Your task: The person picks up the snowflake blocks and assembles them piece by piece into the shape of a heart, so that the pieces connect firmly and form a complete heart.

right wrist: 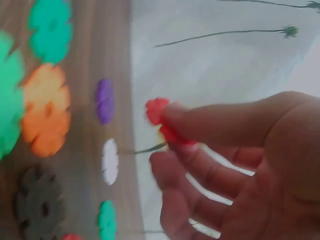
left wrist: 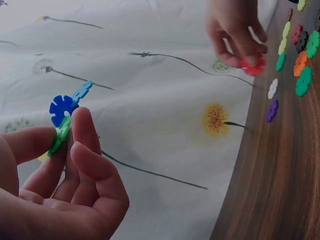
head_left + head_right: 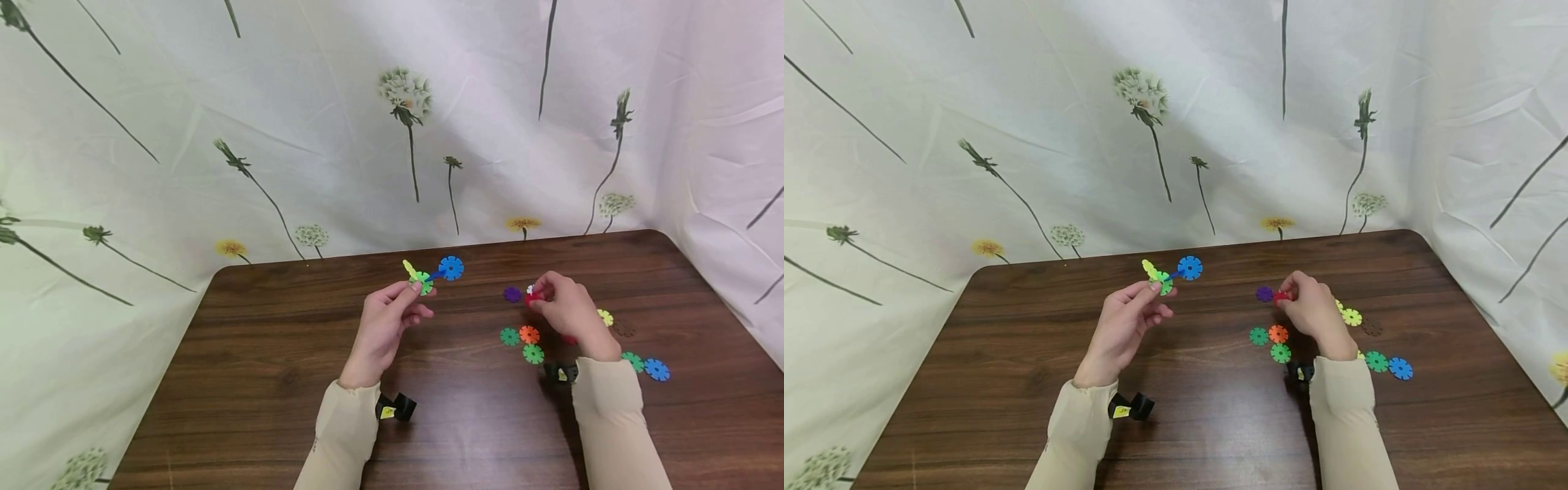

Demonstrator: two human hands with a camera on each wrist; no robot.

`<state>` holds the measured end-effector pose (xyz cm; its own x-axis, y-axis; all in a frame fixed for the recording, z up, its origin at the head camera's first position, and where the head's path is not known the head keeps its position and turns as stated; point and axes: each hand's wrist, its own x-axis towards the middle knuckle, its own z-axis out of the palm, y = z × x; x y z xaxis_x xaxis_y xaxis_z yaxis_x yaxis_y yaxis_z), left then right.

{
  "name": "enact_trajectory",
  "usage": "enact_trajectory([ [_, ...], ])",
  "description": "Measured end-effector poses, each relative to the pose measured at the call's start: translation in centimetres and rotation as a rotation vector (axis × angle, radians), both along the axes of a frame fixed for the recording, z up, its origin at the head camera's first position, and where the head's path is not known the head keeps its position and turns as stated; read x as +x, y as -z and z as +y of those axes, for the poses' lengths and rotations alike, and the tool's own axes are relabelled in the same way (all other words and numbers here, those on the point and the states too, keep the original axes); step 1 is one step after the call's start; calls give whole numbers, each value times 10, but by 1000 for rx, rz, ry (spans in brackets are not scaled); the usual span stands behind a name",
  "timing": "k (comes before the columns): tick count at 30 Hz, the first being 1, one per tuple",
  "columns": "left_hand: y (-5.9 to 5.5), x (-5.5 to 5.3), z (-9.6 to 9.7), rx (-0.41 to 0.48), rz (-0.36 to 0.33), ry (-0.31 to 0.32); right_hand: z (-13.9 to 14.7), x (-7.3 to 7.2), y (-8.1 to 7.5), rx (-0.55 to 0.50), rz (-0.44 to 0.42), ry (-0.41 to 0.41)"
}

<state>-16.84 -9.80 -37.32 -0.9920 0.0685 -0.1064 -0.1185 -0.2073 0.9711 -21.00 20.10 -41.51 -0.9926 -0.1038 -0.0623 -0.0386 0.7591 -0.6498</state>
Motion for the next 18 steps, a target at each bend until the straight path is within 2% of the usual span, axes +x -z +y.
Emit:
enact_trajectory([
  [13, 1, 1, -1, 1, 25, -2, -18, 14, -31, -181, 196, -37],
  [18, 1, 1, 0, 2, 29, -7, -29, 20, -37, -259, 232, -52],
])
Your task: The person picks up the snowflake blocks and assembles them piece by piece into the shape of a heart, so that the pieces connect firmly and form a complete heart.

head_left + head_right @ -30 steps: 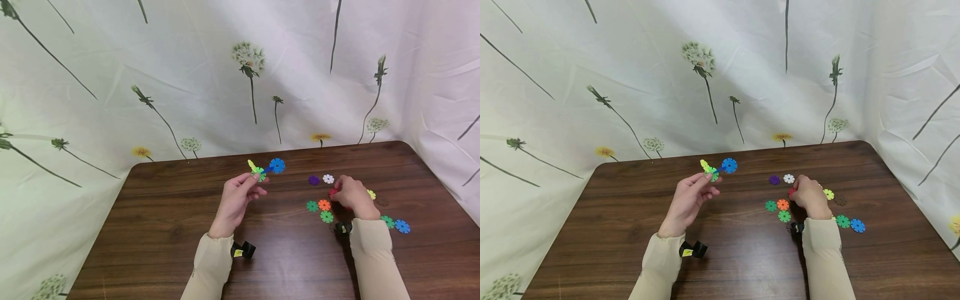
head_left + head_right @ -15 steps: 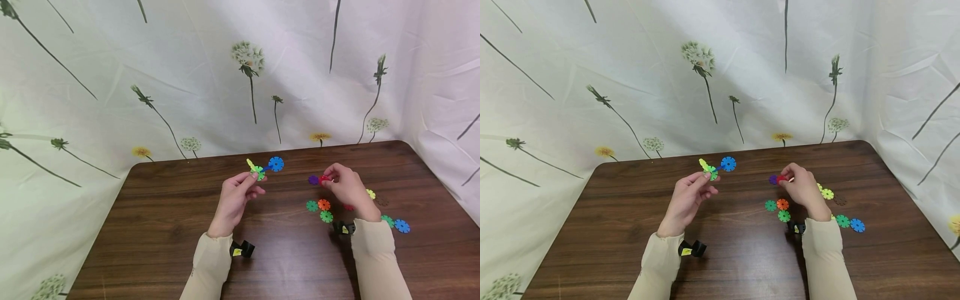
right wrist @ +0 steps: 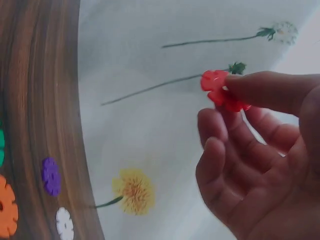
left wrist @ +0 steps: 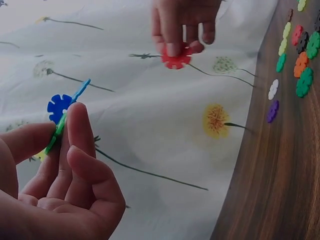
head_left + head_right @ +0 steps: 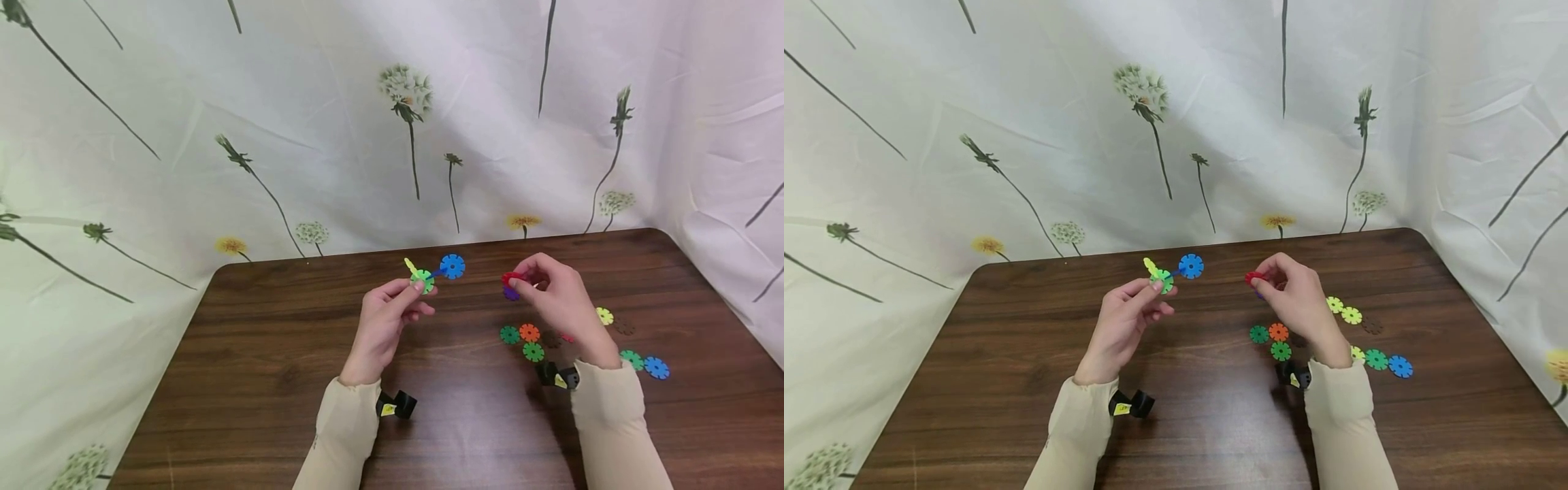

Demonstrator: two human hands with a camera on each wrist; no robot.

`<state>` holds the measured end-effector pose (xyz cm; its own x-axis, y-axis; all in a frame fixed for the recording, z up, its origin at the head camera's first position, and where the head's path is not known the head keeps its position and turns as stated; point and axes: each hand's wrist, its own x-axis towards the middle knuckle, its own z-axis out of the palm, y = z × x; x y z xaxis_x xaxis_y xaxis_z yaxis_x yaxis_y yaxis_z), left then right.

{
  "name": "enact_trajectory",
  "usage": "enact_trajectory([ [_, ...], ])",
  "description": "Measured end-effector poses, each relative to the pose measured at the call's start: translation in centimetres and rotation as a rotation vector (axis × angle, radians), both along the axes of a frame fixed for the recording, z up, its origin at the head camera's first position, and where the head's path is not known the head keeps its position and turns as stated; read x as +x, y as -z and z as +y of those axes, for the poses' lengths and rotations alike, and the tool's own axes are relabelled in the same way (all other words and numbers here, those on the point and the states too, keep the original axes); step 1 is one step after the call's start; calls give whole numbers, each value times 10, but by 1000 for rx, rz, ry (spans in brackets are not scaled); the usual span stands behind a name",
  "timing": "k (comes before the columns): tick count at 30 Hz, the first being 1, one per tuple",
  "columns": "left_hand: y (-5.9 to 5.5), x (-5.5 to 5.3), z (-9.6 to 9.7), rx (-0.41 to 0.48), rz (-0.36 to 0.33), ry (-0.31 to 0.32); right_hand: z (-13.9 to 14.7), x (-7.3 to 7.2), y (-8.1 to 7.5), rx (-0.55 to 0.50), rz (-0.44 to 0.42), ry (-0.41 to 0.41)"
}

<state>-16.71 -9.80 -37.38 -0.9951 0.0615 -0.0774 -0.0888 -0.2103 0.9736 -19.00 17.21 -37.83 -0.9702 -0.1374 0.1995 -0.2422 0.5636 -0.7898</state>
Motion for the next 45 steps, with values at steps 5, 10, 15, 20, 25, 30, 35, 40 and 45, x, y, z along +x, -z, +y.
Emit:
enact_trajectory([
  [5, -1, 0, 0, -4, -3, -6, -9, 5, -5, -53, 28, -18],
  [10, -1, 0, 0, -6, -4, -9, -19, 8, -8, -89, 94, -42],
  [15, -2, 1, 0, 4, 1, -11, -24, 10, -10, -101, 121, -55],
  [20, -3, 2, 0, 20, 12, -15, -27, 13, -13, -129, 150, -77],
  [25, -3, 2, 0, 25, 10, -10, -35, 15, -14, -149, 148, -107],
  [30, -3, 2, 1, 30, 7, -14, -40, 16, -14, -157, 163, -124],
  [35, -3, 2, 2, 45, 5, -26, -41, 16, -14, -155, 195, -124],
  [40, -4, 2, 3, 96, -19, -38, -43, 16, -13, -154, 221, -124],
  [45, -3, 2, 3, 122, -33, -17, -48, 17, -12, -156, 257, -140],
])
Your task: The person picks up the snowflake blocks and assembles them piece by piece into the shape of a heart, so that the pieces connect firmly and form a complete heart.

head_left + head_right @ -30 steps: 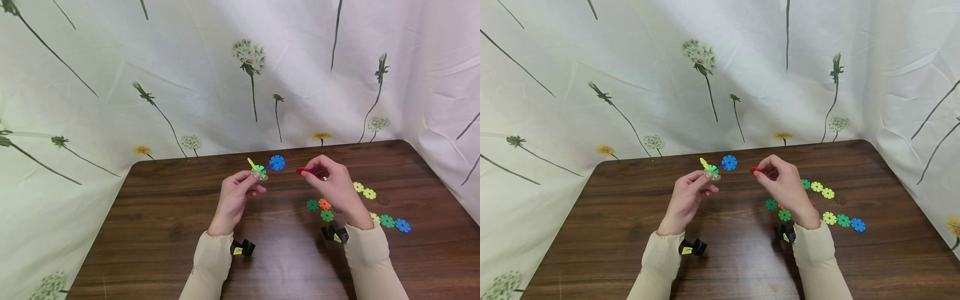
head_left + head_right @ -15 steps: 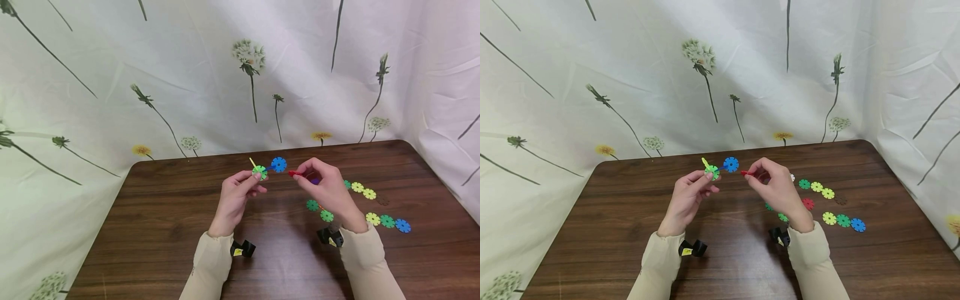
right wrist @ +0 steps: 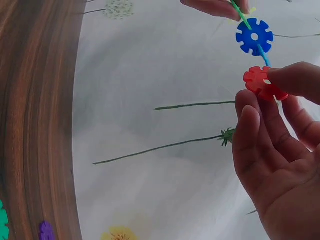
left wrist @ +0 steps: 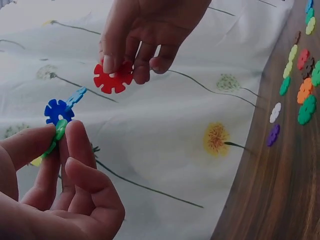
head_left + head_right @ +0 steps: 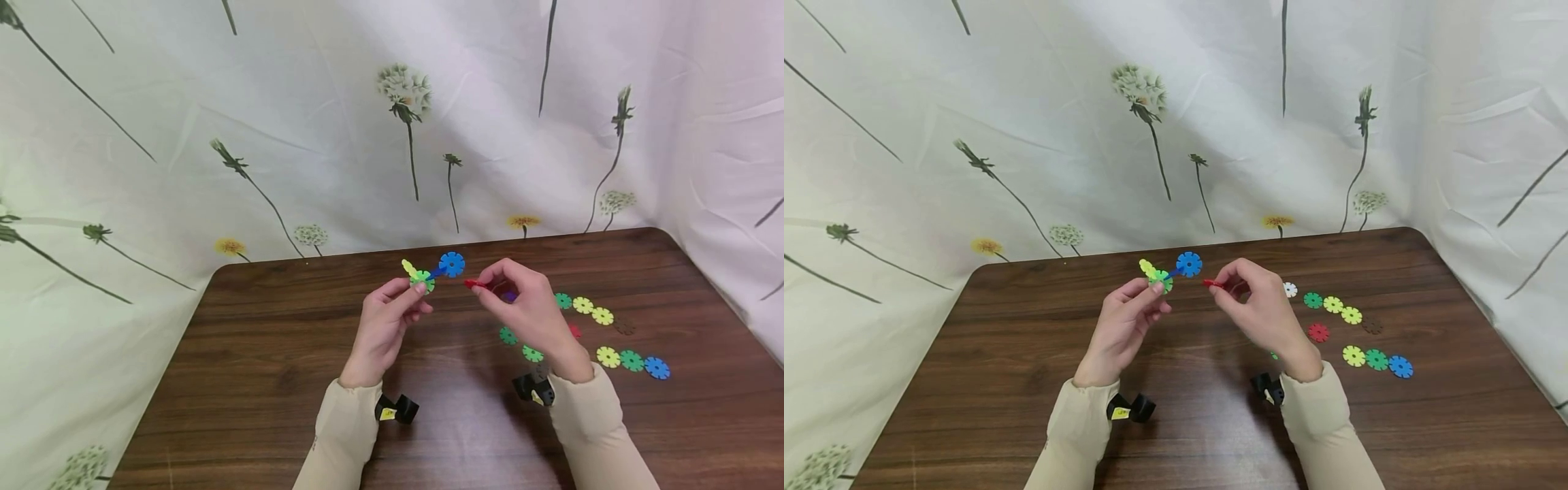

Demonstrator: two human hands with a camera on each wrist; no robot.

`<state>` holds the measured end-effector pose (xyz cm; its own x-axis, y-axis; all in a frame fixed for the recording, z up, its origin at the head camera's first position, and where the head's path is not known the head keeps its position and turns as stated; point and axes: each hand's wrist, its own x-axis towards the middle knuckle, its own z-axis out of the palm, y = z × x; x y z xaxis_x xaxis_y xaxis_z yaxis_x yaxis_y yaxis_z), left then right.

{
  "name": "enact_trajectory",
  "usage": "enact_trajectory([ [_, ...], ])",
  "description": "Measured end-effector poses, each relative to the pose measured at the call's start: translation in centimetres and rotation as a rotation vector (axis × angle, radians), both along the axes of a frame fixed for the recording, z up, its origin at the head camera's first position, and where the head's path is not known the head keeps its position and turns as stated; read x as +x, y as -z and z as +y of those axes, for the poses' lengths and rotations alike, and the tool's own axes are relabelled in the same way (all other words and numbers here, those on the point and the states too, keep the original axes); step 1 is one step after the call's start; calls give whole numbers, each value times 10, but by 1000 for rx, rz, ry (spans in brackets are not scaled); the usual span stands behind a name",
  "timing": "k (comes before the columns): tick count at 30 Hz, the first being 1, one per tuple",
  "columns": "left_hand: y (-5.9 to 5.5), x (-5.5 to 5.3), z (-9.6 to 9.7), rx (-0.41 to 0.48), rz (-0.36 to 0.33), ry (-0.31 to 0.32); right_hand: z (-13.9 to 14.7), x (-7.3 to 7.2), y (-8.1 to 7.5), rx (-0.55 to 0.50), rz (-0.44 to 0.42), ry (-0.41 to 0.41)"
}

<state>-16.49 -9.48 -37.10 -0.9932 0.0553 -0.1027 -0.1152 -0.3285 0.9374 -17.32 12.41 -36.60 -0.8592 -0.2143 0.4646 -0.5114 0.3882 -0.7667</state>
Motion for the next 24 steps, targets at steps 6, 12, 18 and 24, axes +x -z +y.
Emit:
enact_trajectory([
  [6, 0, 1, 2, -37, 9, 23, -7, 1, 2, -22, 87, 10],
  [12, 0, 2, 4, -11, 14, 58, -11, 0, 5, -21, 143, 44],
  [18, 0, 2, 4, 7, 6, 67, -13, -1, 6, -15, 154, 63],
  [24, -1, 2, 4, 3, -4, 59, -14, -1, 5, -22, 147, 83],
])
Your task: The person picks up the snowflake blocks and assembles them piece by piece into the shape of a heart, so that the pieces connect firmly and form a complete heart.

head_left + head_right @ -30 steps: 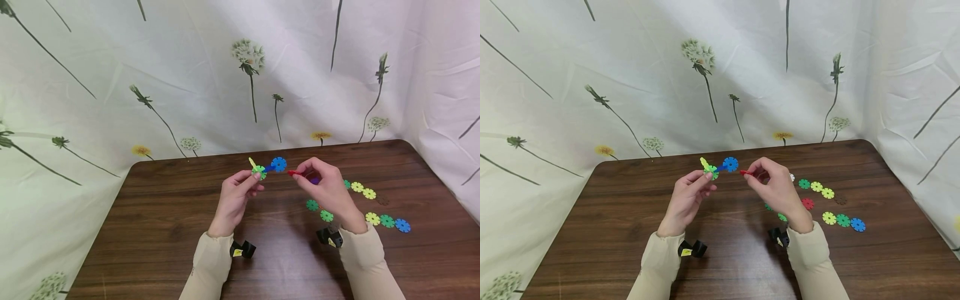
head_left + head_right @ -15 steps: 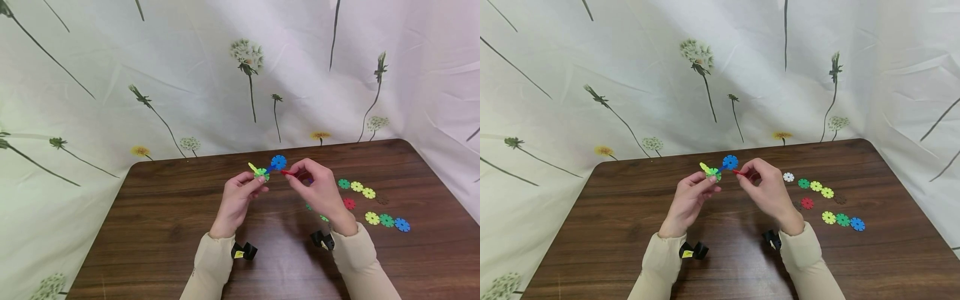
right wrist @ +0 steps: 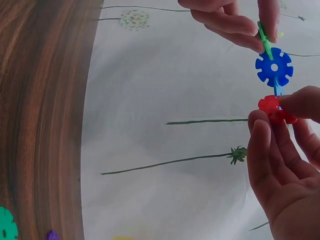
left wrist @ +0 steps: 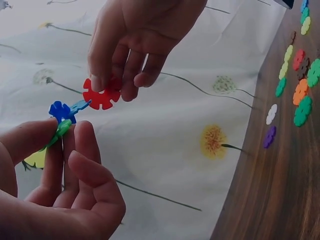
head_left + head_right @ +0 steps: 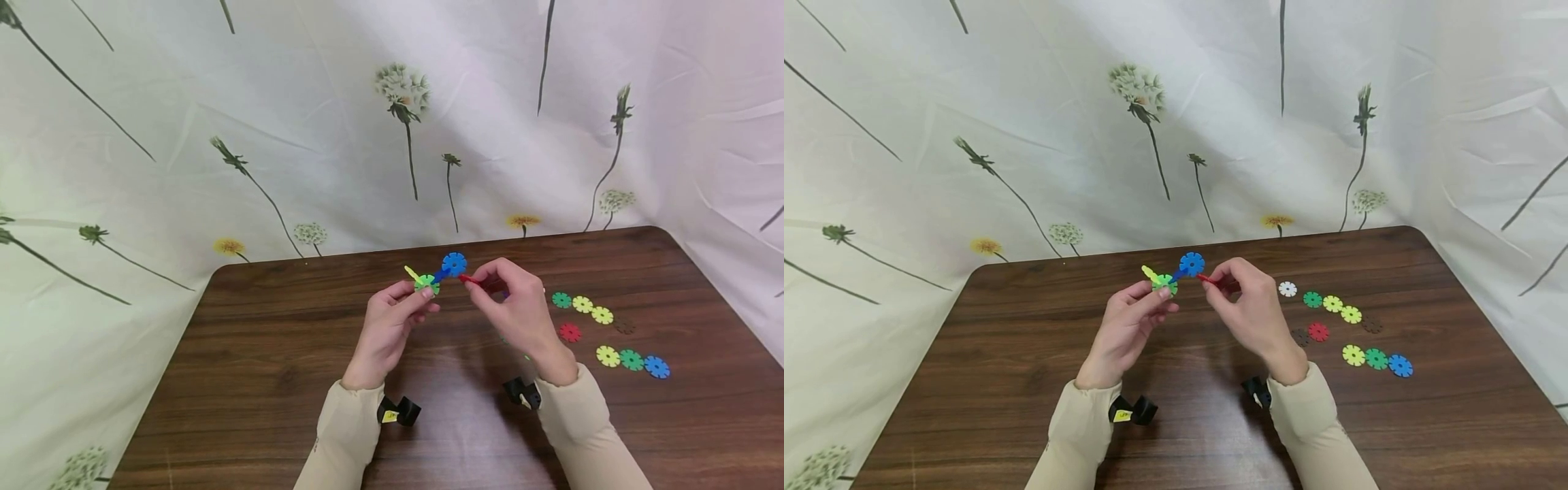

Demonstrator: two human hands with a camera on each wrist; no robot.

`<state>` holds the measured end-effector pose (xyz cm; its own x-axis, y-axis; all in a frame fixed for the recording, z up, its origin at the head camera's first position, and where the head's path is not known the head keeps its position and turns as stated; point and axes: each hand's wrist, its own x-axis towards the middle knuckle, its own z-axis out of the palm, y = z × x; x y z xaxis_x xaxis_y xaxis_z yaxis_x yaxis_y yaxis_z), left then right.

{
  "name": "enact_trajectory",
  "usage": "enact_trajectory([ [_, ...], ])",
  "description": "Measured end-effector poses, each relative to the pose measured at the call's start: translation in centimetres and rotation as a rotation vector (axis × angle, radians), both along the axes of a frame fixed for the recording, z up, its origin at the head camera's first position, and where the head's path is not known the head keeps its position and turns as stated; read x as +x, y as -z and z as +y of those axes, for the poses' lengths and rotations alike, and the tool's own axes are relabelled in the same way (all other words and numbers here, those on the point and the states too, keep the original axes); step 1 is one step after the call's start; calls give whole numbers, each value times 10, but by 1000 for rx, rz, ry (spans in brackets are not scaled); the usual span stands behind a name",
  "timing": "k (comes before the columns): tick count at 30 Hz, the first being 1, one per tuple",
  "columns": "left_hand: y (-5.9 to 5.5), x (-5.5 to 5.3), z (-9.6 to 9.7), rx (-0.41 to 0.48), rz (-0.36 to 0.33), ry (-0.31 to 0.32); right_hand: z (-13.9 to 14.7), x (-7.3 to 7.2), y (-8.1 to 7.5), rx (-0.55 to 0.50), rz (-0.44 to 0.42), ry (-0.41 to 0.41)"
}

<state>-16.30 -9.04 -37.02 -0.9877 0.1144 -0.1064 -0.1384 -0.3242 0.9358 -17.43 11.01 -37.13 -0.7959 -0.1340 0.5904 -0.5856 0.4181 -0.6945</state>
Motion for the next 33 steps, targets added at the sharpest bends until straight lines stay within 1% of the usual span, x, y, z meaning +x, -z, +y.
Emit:
enact_trajectory([
  [6, 0, 0, 1, 11, 0, 15, -1, 1, 0, -12, -6, 3],
  [12, 1, 0, 1, 21, -5, 33, -6, 1, 1, -74, 24, -22],
  [16, 0, 1, 0, 12, -7, 33, -9, 1, 1, -108, 48, -66],
  [21, -4, 2, -1, -4, -8, 16, -7, 2, 0, -109, 73, -133],
  [25, -7, 3, -3, -49, 26, 2, -4, 2, 0, -96, 90, -193],
  [28, -8, 3, -5, -86, 53, -3, -2, 1, -1, -94, 86, -229],
  [33, -9, 2, -9, -131, 64, 2, 2, 0, -3, -49, 80, -280],
])
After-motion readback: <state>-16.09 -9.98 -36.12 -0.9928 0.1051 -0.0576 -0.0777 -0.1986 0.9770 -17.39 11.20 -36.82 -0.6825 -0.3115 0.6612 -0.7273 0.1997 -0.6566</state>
